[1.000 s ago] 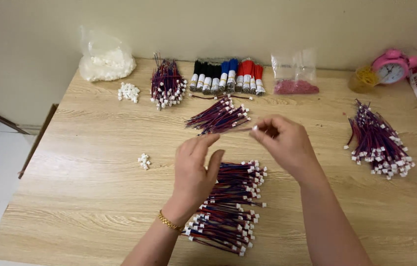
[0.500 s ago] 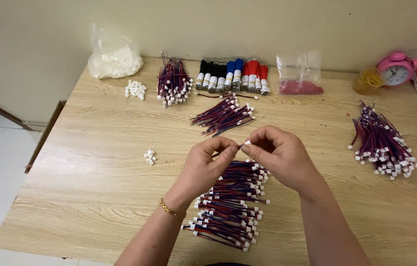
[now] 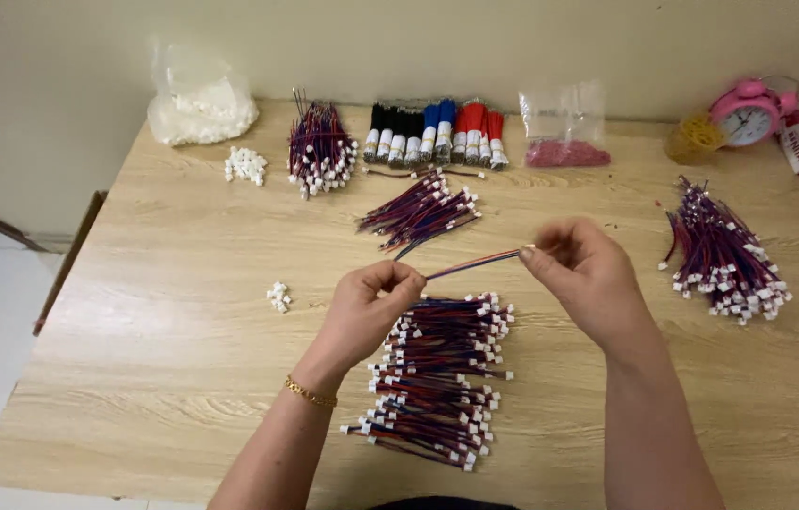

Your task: Assembling wire harnesses by manually attaching small white connectors to the ends of individual wires

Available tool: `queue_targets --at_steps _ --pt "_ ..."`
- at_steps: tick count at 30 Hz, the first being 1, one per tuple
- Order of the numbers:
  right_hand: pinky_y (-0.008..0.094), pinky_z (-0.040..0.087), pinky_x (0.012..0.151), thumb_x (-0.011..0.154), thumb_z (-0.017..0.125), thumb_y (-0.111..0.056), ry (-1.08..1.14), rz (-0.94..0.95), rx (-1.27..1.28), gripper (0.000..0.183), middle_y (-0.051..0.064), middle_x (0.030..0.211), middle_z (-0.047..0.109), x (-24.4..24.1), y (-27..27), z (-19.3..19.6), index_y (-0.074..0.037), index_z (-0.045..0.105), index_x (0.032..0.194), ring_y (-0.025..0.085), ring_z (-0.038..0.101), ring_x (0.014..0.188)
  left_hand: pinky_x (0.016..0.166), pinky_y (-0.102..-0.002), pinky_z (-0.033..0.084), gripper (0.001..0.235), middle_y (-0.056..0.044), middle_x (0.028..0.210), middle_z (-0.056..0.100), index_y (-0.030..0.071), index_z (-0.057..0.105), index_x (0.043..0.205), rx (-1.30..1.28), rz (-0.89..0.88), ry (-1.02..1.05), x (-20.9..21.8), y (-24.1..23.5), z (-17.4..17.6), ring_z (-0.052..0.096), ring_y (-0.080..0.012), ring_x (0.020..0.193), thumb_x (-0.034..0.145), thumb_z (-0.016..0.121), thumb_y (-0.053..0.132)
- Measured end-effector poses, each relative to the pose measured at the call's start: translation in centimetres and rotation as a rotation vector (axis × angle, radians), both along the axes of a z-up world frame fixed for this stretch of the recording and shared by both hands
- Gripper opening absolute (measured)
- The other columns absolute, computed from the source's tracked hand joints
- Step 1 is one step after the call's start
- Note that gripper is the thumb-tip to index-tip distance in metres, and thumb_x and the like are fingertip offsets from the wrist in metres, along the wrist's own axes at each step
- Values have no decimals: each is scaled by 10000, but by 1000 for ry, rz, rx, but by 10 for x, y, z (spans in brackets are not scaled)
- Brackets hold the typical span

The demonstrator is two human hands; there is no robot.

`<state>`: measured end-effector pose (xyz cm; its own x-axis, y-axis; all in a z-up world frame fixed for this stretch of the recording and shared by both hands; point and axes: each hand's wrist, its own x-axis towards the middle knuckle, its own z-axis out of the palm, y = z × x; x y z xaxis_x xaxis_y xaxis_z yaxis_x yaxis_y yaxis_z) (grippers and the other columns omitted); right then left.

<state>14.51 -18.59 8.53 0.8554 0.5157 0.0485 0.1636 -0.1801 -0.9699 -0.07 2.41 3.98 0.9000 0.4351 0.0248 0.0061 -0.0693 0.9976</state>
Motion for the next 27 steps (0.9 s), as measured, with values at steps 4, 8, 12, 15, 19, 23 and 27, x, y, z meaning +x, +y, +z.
queue_targets --at_steps 4,8,12,15,19,23,27 --pt "389 477 836 817 783 -218 -637 16 -254 370 123 982 637 -26 10 34 -68 648 1128 274 623 939 650 -286 507 123 -52 685 702 102 750 838 192 25 62 -5 -6 25 636 -130 699 855 671 194" --pt "381 469 876 930 608 -291 -792 327 -442 185 68 923 680 -34 38 24 -154 714 995 241 654 943 656 -328 526 90 -70 665 707 122 741 808 392 2 -54 -2 -10 30 698 -218 685 835 670 172" --pt "403 506 811 910 629 -269 -755 395 -462 149 64 921 686 -37 47 17 -139 701 924 296 666 918 683 -327 516 67 -26 652 679 160 719 808 534 -1 -121 -3 -9 25 693 -219 690 839 677 203" --pt "392 524 768 903 616 -259 -474 402 -491 160 75 840 688 -42 50 27 -128 702 874 285 679 836 695 -328 516 68 -21 668 685 161 716 821 551 -5 -156 -5 -9 25 696 -220 711 849 673 206" --pt "349 522 716 881 640 -215 -295 341 -380 133 85 746 679 -43 47 22 -111 716 847 217 666 738 760 -321 510 161 -65 767 700 74 727 951 49 -26 -61 -2 -10 8 611 -140 781 930 609 182" --pt "353 502 672 868 649 -178 -234 310 -324 122 122 695 666 -39 47 7 -79 712 834 185 621 694 750 -277 487 159 -30 765 644 38 713 971 -164 -14 -86 0 -10 -3 542 -112 790 944 627 168" --pt "328 500 623 862 652 -149 -186 304 -308 106 106 663 668 -44 50 14 -75 723 840 165 596 632 731 -263 479 128 -34 758 634 31 700 945 -199 -26 -103 2 -9 -9 543 -106 784 938 644 146"
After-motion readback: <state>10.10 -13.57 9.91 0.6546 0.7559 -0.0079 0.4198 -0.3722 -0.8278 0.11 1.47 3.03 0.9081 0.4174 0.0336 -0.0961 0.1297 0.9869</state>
